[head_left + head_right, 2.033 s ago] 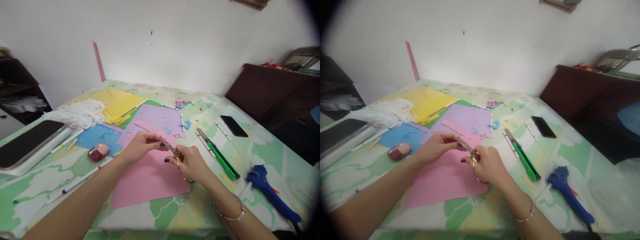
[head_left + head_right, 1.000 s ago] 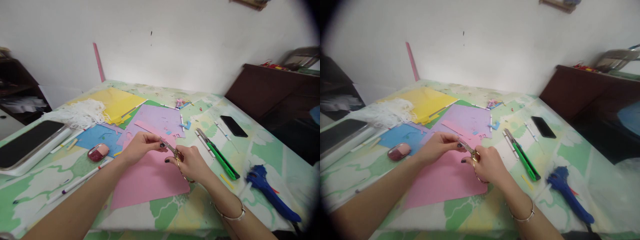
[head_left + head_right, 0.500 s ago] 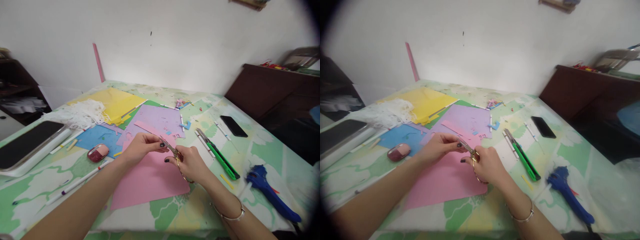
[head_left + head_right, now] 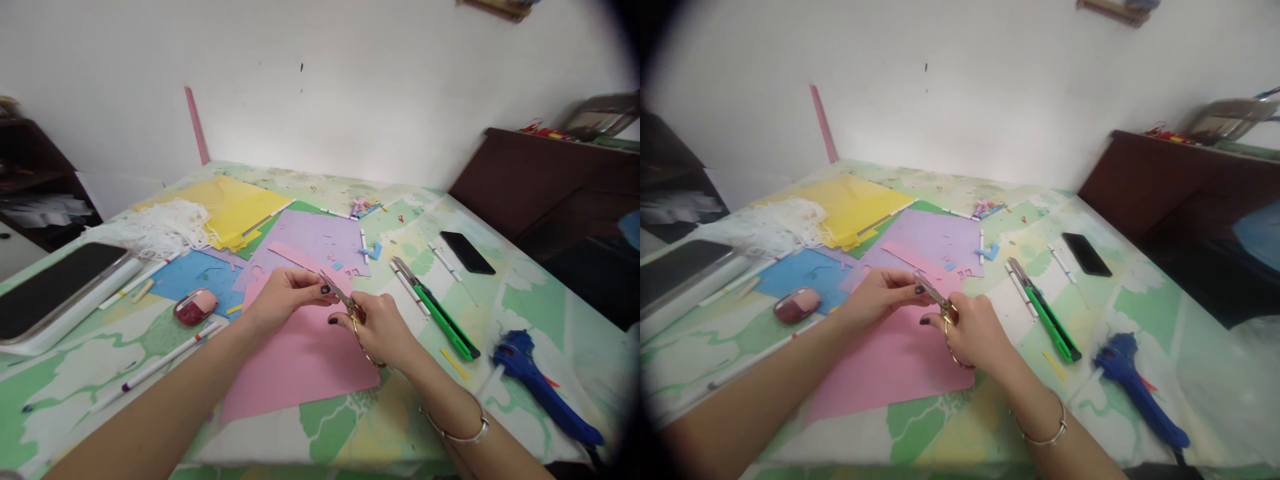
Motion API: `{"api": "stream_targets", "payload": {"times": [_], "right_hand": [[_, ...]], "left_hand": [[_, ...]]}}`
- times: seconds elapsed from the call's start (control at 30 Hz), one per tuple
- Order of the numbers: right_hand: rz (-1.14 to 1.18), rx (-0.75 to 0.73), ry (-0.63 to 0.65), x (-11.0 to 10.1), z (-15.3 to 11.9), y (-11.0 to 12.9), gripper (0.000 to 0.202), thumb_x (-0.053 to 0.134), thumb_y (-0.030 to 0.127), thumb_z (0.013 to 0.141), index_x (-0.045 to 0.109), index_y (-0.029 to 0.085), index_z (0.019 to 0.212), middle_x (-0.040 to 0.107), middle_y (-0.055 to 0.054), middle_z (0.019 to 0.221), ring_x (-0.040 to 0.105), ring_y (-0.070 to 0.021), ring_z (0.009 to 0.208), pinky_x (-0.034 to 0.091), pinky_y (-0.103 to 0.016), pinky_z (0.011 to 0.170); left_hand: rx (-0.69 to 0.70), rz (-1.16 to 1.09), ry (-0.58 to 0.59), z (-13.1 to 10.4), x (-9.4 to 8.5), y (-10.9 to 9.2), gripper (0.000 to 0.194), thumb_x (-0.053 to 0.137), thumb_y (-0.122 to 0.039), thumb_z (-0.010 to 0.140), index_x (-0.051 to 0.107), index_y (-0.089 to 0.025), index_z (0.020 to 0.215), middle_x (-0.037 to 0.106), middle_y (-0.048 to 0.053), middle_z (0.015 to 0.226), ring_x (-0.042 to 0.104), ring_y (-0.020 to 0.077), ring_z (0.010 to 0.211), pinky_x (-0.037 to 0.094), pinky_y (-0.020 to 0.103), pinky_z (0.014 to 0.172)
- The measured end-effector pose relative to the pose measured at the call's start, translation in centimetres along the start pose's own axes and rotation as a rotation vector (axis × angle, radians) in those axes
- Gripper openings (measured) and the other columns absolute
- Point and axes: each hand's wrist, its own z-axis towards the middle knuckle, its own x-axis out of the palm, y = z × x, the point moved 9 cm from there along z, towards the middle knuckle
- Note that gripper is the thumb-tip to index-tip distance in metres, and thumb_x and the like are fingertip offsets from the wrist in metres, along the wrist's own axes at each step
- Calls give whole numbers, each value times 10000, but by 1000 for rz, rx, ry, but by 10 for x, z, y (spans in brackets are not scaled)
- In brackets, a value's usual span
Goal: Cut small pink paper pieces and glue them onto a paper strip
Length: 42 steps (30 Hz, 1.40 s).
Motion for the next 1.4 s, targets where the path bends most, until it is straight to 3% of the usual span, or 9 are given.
{"api": "stream_targets", "payload": {"times": [0.57,1.4], "right_hand": [[-2,20,-29,3,0,-3,426,625,432,764,336,201,552,349,73,449,269,-83,452,202,-221,461],[-41,8,-33,1,0,0,415,616,431,771,361,197,543,353,71,444,277,-76,448,215,-215,455]], "left_hand": [[-22,-116,-31,-1,3,4,140,714,-214,724,738,-120,825,728,83,828,662,176,796,522,326,831],[-4,-69,-47,-1,1,2,156,715,-235,714,734,-123,820,723,101,852,664,210,834,512,386,860]]}}
